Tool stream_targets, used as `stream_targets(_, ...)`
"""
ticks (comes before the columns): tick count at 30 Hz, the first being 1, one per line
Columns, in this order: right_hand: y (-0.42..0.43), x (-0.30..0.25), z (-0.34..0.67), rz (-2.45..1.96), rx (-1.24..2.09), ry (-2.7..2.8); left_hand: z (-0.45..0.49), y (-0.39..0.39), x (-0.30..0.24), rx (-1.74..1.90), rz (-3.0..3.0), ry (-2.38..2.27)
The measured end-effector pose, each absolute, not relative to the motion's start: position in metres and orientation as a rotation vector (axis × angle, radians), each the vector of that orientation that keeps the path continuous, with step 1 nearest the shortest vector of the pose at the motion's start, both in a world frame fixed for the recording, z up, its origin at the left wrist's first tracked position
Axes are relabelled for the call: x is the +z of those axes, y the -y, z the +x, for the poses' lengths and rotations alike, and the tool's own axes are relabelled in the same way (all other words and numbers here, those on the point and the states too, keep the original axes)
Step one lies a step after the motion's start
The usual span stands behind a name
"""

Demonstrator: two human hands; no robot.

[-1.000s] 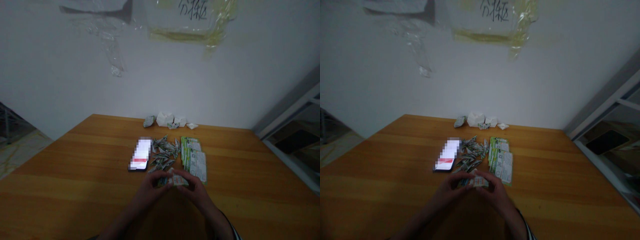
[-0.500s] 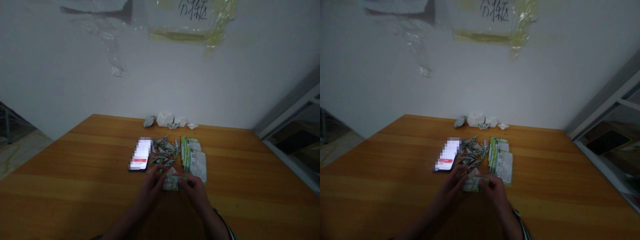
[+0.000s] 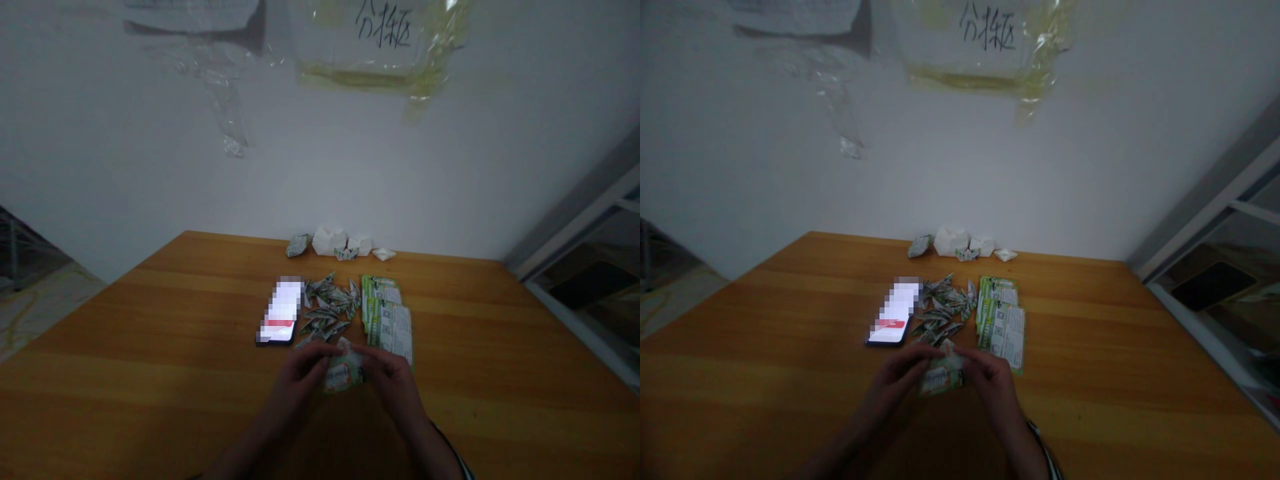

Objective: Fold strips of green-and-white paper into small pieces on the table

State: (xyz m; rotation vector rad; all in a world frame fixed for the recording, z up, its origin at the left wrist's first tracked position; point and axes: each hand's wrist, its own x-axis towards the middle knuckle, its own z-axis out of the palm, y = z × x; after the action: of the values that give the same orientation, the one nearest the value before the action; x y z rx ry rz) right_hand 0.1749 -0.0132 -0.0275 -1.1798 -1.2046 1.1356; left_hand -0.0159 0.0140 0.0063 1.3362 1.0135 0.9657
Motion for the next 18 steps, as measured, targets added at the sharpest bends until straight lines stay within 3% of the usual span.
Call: stream_targets(18, 0.016, -0.027, 0.164, -1.195, 1.111, 1.173, -0.016, -0.020, 0.000, 0.996, 1.344, -1.063)
